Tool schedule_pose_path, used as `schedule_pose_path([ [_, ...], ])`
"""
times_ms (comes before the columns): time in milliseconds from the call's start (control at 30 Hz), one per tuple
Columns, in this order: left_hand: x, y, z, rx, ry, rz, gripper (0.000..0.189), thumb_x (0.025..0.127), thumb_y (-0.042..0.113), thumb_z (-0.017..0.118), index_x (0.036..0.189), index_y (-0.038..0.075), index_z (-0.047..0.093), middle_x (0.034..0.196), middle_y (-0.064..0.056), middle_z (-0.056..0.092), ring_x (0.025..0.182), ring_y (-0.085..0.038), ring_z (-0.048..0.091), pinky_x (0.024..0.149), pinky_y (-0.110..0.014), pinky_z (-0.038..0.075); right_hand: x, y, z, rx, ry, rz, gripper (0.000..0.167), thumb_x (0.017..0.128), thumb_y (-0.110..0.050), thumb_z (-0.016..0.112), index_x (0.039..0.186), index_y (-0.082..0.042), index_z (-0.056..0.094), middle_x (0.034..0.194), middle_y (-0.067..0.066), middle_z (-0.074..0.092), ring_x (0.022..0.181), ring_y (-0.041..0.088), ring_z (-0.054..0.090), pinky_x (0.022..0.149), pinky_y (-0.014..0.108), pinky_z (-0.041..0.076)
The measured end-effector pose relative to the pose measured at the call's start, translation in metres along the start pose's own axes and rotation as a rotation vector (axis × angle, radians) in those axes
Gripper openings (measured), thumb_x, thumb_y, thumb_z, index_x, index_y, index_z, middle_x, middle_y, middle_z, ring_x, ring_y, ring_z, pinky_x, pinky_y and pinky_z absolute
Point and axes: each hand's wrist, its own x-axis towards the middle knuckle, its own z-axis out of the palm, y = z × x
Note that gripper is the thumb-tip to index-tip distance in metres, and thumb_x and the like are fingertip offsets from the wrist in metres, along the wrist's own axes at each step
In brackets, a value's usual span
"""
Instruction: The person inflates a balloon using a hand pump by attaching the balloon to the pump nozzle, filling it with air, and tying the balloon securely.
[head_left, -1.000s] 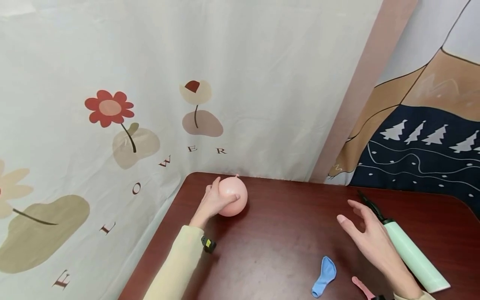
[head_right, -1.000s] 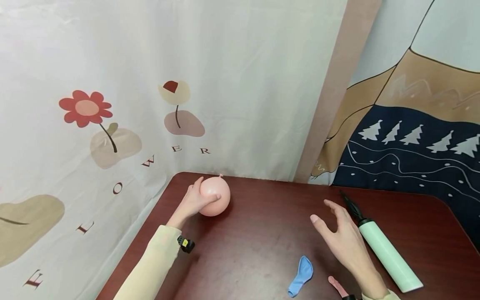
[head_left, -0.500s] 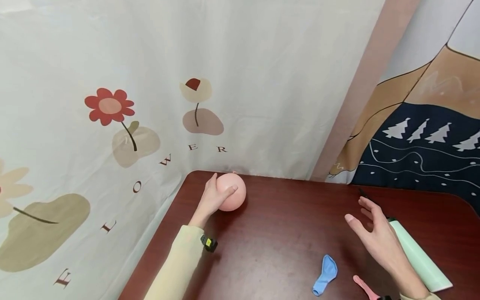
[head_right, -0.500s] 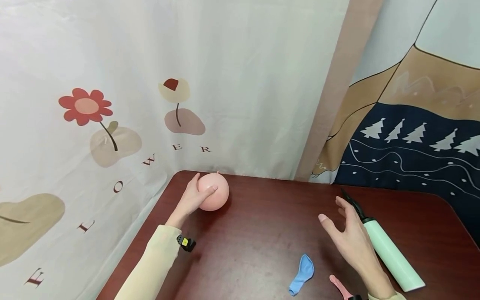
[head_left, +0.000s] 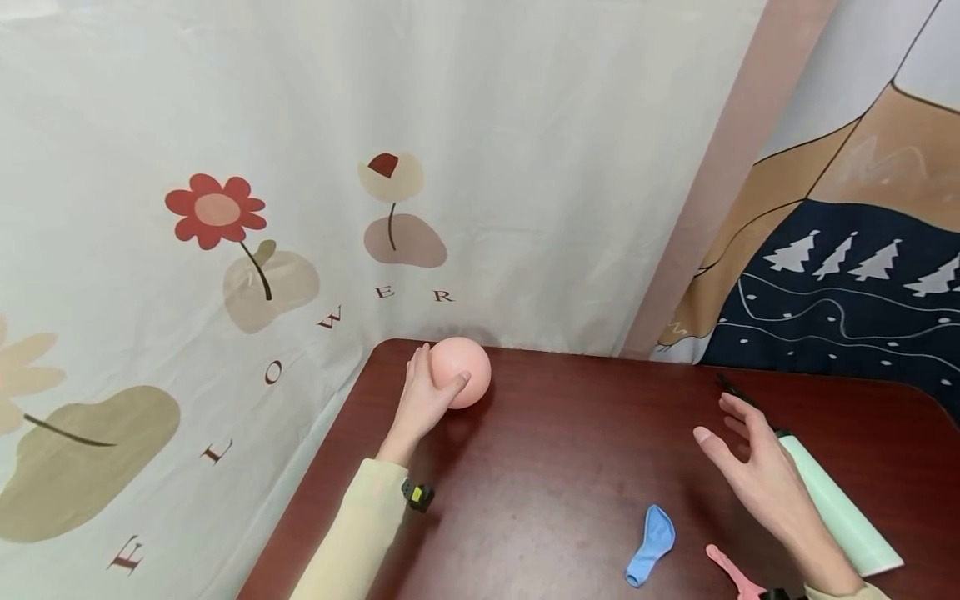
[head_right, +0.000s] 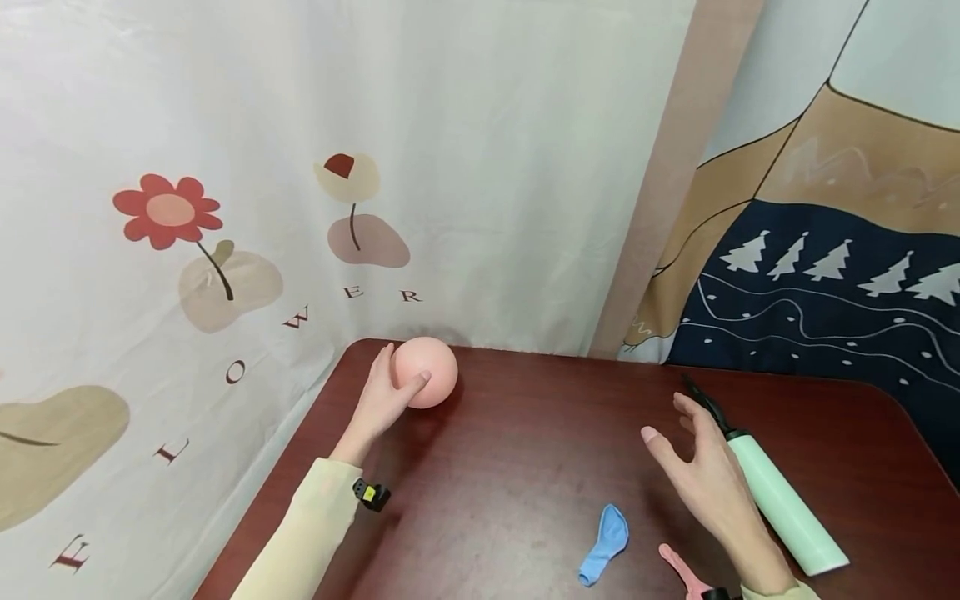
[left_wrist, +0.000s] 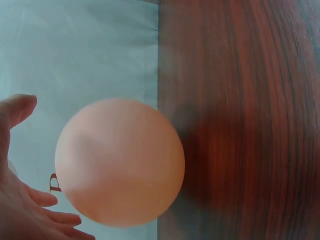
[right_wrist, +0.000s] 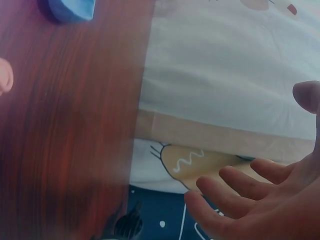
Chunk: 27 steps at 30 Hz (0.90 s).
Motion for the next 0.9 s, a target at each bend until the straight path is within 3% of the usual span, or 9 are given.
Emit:
schedule_pose_path([
  [133,-0.002,-0.002,-0.003,-0.026,0.024,-0.018,0.097,0.096,0.044,0.069,0.165,0.003,0.014,0.171,-0.019,0.012,0.155,-0.037,0.019,0.121,-0.058,0.025,-0.001,0.003,-0.003,-0.017,0.006,0.007,0.080,0.103,-0.041,0.063,0.159,0.001,0.026,0.155,0.029,0.038,0.135,0.051,0.043,0.106,0.036,0.048],
  [200,-0.002,-0.004,-0.004,-0.015,0.040,-0.025,0.097,0.096,0.045,0.068,0.165,0.003,0.013,0.171,-0.019,0.011,0.156,-0.037,0.017,0.122,-0.059,0.024,-0.002,0.005,-0.005,-0.025,0.011,0.008,0.080,0.103,-0.041,0.063,0.159,0.002,0.026,0.154,0.030,0.038,0.134,0.051,0.044,0.106,0.038,0.048],
  [300,-0.002,-0.007,-0.004,-0.006,0.053,-0.035,0.097,0.096,0.045,0.067,0.165,0.005,0.013,0.172,-0.018,0.008,0.157,-0.036,0.015,0.122,-0.059,0.023,-0.004,0.009,-0.009,-0.046,0.022,0.014,0.079,0.103,-0.040,0.063,0.158,0.004,0.026,0.153,0.032,0.039,0.132,0.053,0.044,0.096,0.071,0.041],
  [400,0.000,-0.009,-0.003,-0.031,0.050,-0.042,0.096,0.096,0.044,0.067,0.165,0.004,0.014,0.171,-0.019,0.009,0.157,-0.037,0.015,0.122,-0.059,0.022,-0.005,0.014,-0.014,-0.057,0.022,0.026,0.078,0.104,-0.040,0.061,0.158,0.004,0.025,0.153,0.033,0.038,0.131,0.054,0.044,0.095,0.072,0.041],
  [500,0.002,-0.012,-0.002,-0.063,0.055,-0.044,0.095,0.096,0.043,0.067,0.165,0.004,0.015,0.171,-0.019,0.013,0.155,-0.037,0.019,0.122,-0.058,0.023,-0.006,0.018,-0.020,-0.060,0.034,0.028,0.077,0.104,-0.040,0.061,0.159,0.002,0.025,0.153,0.031,0.039,0.130,0.051,0.045,0.102,0.040,0.049],
  [600,0.004,-0.015,-0.002,-0.073,0.066,-0.056,0.094,0.097,0.042,0.067,0.164,0.002,0.015,0.170,-0.021,0.012,0.156,-0.037,0.018,0.122,-0.058,0.023,-0.007,0.020,-0.024,-0.071,0.051,0.028,0.076,0.104,-0.040,0.062,0.159,-0.001,0.028,0.153,0.028,0.041,0.129,0.048,0.048,0.083,0.010,0.042],
  [767,0.004,-0.018,-0.005,-0.070,0.098,-0.078,0.091,0.100,0.044,0.062,0.163,-0.001,0.015,0.171,-0.024,0.003,0.157,-0.040,0.007,0.123,-0.061,0.016,-0.009,0.024,-0.029,-0.074,0.035,0.073,0.079,0.104,-0.045,0.060,0.161,-0.002,0.024,0.154,0.030,0.039,0.131,0.051,0.046,0.098,0.032,0.052],
  [833,0.002,-0.018,-0.005,-0.076,0.131,-0.069,0.089,0.102,0.044,0.060,0.163,-0.002,0.015,0.171,-0.024,0.001,0.157,-0.043,0.001,0.123,-0.062,0.013,-0.011,0.026,-0.030,-0.078,0.055,0.079,0.078,0.104,-0.045,0.059,0.161,-0.003,0.026,0.154,0.029,0.041,0.132,0.041,0.050,0.098,0.028,0.052],
  [900,-0.001,-0.016,-0.004,-0.099,0.192,-0.054,0.085,0.102,0.042,0.060,0.163,-0.001,0.019,0.171,-0.022,0.001,0.157,-0.042,-0.003,0.124,-0.062,0.012,-0.014,0.029,-0.032,-0.080,0.105,0.069,0.072,0.104,-0.043,0.060,0.159,-0.006,0.033,0.151,0.026,0.047,0.127,0.014,0.057,0.084,0.007,0.044],
])
